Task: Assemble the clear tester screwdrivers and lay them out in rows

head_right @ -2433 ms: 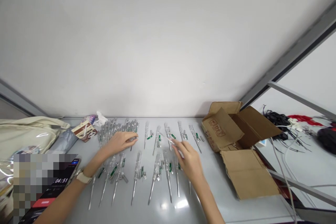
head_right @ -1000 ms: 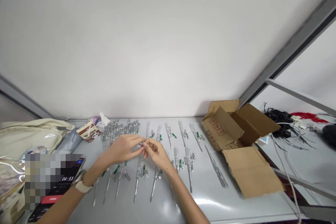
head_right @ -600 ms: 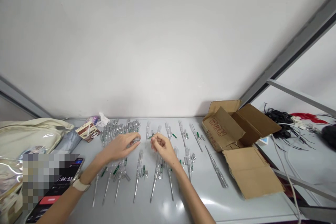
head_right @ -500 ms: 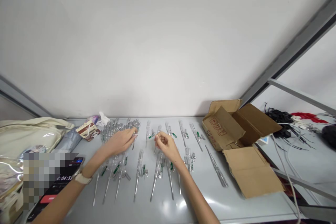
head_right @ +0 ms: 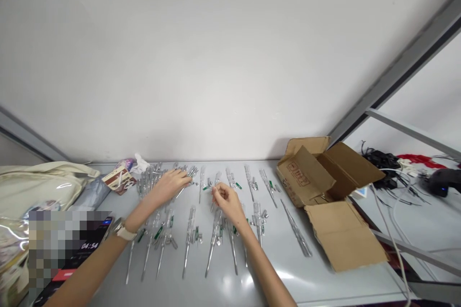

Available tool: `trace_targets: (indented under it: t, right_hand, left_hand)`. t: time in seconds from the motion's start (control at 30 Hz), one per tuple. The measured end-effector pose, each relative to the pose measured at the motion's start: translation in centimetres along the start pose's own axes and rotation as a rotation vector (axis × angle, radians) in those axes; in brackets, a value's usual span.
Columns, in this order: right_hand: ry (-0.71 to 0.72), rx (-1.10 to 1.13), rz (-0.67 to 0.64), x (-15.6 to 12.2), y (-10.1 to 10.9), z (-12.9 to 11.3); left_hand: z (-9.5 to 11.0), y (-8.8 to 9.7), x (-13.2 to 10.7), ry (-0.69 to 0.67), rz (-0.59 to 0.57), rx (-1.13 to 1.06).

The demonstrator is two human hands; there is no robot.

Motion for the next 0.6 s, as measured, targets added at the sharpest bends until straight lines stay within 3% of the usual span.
trace_targets:
  t: [0.3,0.47,0.6]
  right_hand:
    - [0.004,-0.076,-0.002,0.8,-0.3,0.2]
    - [0.022,-0.127,0.005,1.5,-0.3,-0.1]
    - [0.031,-0.143,-0.006,1.7,-0.5,-0.2]
  left_hand:
    - [0.3,1.0,-0.9,0.004,0.001,-0.049]
    - [0.5,0.8,-1.0,0.231,0.011,-0.158]
    - [0.5,-0.5,0.7,0.38,0.009,-0.177]
Point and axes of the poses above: each hand's wrist, its own x-axis towards the middle knuckle, its own y-axis out of the back of the hand, z = x × y, the point moved 3 cm from there along x, towards the middle knuckle, and after that the axes turned 4 degrees about y, right-handed, at the moved point
